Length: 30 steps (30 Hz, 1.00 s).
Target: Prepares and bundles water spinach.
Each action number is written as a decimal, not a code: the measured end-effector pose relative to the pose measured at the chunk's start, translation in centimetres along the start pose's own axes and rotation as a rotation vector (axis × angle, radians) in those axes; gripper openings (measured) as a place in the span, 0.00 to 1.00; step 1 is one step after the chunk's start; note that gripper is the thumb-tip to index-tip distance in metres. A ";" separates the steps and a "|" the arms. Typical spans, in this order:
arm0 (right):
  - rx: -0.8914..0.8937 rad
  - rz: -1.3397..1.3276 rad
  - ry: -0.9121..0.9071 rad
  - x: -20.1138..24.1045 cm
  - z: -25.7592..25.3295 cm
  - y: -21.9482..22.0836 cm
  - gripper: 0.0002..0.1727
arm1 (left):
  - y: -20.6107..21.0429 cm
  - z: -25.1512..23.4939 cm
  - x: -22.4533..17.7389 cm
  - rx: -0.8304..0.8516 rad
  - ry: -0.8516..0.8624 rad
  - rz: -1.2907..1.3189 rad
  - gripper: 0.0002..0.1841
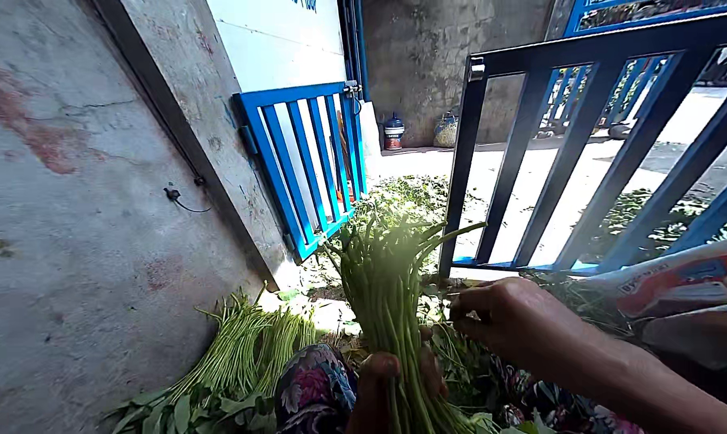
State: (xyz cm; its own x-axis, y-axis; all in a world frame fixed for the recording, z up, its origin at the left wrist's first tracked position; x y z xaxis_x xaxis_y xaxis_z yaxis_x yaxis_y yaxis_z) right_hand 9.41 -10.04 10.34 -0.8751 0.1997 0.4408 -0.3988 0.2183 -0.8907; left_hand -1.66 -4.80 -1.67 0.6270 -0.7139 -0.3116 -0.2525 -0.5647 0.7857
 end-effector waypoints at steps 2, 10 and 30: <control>0.040 -0.109 -0.015 -0.6 1.9 0.7 0.08 | -0.7 0.2 0.2 -0.011 -0.003 0.043 0.28; 0.034 -0.342 -0.157 2.5 4.7 2.1 0.08 | 0.4 -0.2 0.1 0.123 -0.021 0.167 0.26; -0.277 -1.474 0.367 0.0 2.2 10.2 0.03 | 5.2 -6.4 -9.3 0.095 -0.844 -2.429 0.31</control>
State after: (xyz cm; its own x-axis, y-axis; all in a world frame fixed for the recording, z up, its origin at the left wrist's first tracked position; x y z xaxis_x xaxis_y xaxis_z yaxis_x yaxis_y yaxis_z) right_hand 4.76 -9.88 1.03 0.3658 -0.1382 0.9204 -0.7216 0.5824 0.3742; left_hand -4.09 1.55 8.71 -0.4758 0.8529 -0.2152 0.0326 -0.2274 -0.9733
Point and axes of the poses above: each hand's wrist, its own z-axis away from the middle knuckle, its own y-axis out of the palm, x = y × z, the point moved 9 cm from there along -z, towards the middle knuckle, and after that the axes turned 10 degrees about y, right-handed, at the moved point
